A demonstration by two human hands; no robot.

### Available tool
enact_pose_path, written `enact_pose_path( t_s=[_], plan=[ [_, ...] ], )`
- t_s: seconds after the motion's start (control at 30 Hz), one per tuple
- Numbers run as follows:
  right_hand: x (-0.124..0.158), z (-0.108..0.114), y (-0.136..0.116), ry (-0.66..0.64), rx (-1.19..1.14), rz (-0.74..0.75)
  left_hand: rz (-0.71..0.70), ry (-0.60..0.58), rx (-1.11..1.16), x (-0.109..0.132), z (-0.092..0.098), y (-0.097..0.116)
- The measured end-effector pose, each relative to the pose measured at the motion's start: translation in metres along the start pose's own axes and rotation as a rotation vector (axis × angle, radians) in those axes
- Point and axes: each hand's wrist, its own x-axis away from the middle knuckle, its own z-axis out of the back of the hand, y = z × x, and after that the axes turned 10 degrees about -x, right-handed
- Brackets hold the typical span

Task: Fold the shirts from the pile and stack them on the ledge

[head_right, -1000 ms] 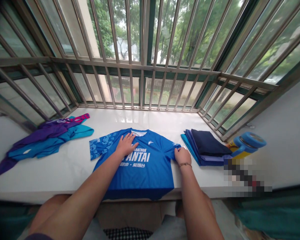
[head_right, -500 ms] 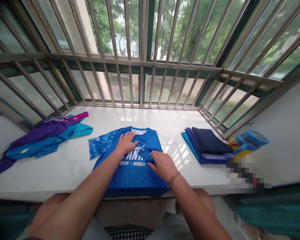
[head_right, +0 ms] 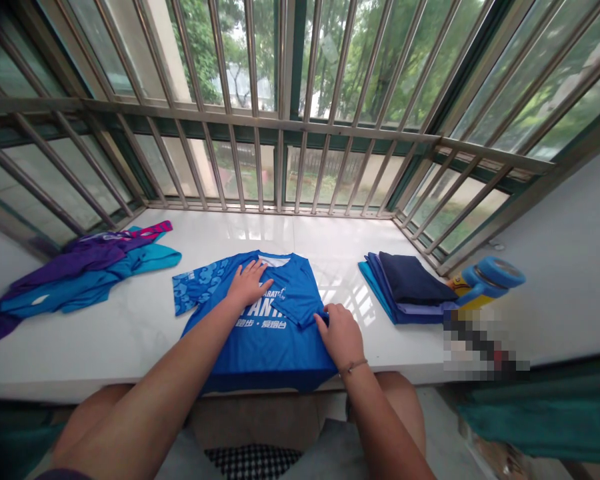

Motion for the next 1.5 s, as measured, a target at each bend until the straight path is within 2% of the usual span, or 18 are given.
enact_pose_path(
  t_s=[0.13, 0.27, 0.47, 0.57, 0.63, 0.73, 0.87, 1.1, 1.33, 1.5],
  plan=[
    [-0.004, -0.011, -0.006, -0.017, 0.090, -0.013, -0.001, 0.001, -0.001, -0.001, -0.001, 0.000],
    [-0.008, -0.011, 0.009, 0.030, 0.147, -0.110, 0.001, 0.003, -0.006, -0.002, -0.003, -0.001],
    [-0.004, -0.017, 0.030, 0.141, 0.024, -0.148, 0.015, 0.005, -0.018, -0.003, 0.000, 0.003],
    [0.000, -0.022, 0.031, 0.174, -0.009, -0.133, 0.030, 0.093, 0.005, -0.012, 0.007, 0.024],
    [0.001, -0.024, 0.029, 0.184, 0.002, -0.137, -0.040, 0.136, 0.045, -0.024, 0.011, 0.046],
    [0.002, -0.023, 0.026, 0.181, 0.018, -0.154, -0.162, 0.097, 0.095, -0.047, 0.016, 0.083],
    [0.002, -0.023, 0.025, 0.181, -0.004, -0.164, -0.186, 0.014, 0.098, -0.076, 0.018, 0.115],
    [0.003, -0.025, 0.025, 0.188, -0.014, -0.165, -0.198, -0.075, 0.155, -0.105, 0.008, 0.134],
    [0.003, -0.026, 0.024, 0.200, -0.020, -0.188, -0.209, -0.084, 0.305, -0.113, 0.001, 0.155],
    [0.004, -0.026, 0.023, 0.203, -0.012, -0.194, -0.268, -0.070, 0.382, -0.115, 0.000, 0.157]
  ],
)
